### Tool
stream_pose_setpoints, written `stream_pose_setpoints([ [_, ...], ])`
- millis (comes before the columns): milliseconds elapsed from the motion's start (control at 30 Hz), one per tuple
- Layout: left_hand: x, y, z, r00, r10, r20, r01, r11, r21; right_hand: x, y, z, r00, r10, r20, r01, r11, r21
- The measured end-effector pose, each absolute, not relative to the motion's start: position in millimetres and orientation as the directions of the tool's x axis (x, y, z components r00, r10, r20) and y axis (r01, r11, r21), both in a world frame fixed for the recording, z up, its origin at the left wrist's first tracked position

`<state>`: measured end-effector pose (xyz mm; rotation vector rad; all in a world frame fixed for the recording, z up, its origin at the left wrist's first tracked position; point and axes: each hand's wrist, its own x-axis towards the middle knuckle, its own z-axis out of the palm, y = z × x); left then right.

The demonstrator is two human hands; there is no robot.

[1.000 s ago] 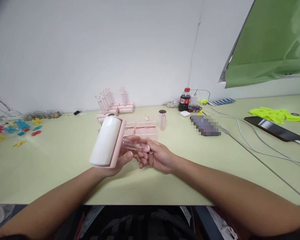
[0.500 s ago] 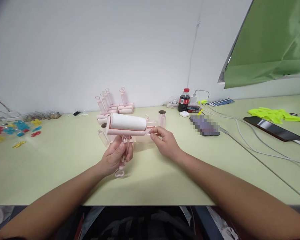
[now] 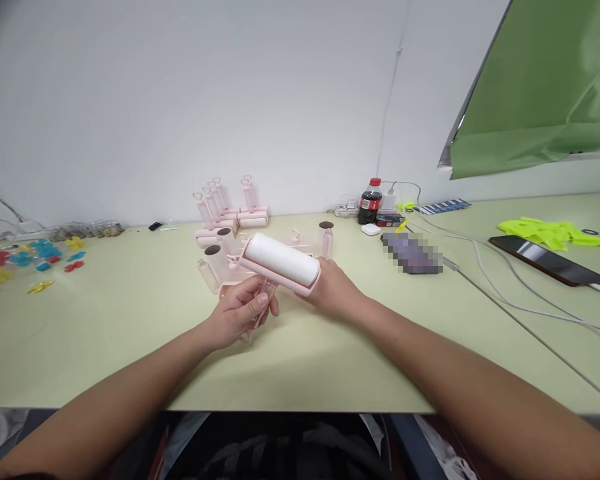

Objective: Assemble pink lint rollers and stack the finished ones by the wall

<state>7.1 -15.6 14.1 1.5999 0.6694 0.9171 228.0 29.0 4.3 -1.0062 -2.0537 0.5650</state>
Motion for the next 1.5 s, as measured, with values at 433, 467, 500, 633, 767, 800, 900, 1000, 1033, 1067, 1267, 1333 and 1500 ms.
stream_pose_setpoints([
  [433, 3.7, -14.1, 13.6, 0.577, 0.778, 0.249, 0.338, -0.504, 0.795, 256.3, 33.0, 22.8, -0.07, 0.905, 0.419, -0.161, 0.404, -0.9],
  [467, 3.7, -13.8, 14.1, 0.573, 0.778, 0.258, 0.358, -0.52, 0.776, 255.8, 31.7, 22.8, -0.088, 0.896, 0.434, -0.198, 0.412, -0.89],
  [500, 3.7, -13.5, 14.3, 0.567, 0.779, 0.266, 0.369, -0.53, 0.763, 254.8, 30.4, 22.2, -0.105, 0.889, 0.445, -0.21, 0.418, -0.884],
  [633, 3.6, -12.3, 14.6, 0.561, 0.783, 0.268, 0.365, -0.525, 0.769, 251.4, 28.4, 15.1, -0.152, 0.871, 0.467, -0.155, 0.446, -0.881],
  [767, 3.9, -12.7, 15.0, 0.57, 0.779, 0.261, 0.362, -0.523, 0.772, 253.6, 30.6, 9.5, -0.174, 0.857, 0.485, -0.111, 0.473, -0.874],
  [800, 4.0, -12.8, 15.2, 0.568, 0.781, 0.26, 0.366, -0.523, 0.77, 254.4, 30.9, 8.9, -0.18, 0.854, 0.489, -0.102, 0.478, -0.872],
  [900, 4.1, -13.1, 15.5, 0.569, 0.782, 0.253, 0.37, -0.519, 0.771, 255.7, 30.3, 8.7, -0.203, 0.851, 0.484, -0.06, 0.482, -0.874],
  [1000, 4.0, -13.1, 16.0, 0.568, 0.783, 0.252, 0.371, -0.517, 0.771, 254.1, 27.8, 10.4, -0.216, 0.859, 0.465, -0.006, 0.475, -0.88],
  [1033, 4.0, -13.0, 16.1, 0.568, 0.784, 0.251, 0.372, -0.516, 0.772, 253.0, 26.7, 11.3, -0.22, 0.86, 0.46, 0.005, 0.473, -0.881],
  [1067, 4.0, -12.9, 16.2, 0.567, 0.785, 0.248, 0.373, -0.513, 0.773, 251.8, 25.6, 12.3, -0.227, 0.86, 0.457, 0.012, 0.471, -0.882],
  [1267, 3.8, -12.4, 15.2, 0.555, 0.8, 0.228, 0.367, -0.482, 0.796, 246.8, 20.3, 18.2, -0.289, 0.82, 0.494, 0.054, 0.529, -0.847],
  [1333, 3.9, -12.4, 14.4, 0.551, 0.806, 0.216, 0.359, -0.463, 0.811, 247.2, 20.2, 18.5, -0.296, 0.813, 0.502, 0.051, 0.538, -0.841],
  [1500, 4.7, -11.5, 12.5, 0.57, 0.802, 0.179, 0.299, -0.405, 0.864, 249.8, 22.0, 16.7, -0.282, 0.823, 0.494, 0.008, 0.517, -0.856],
])
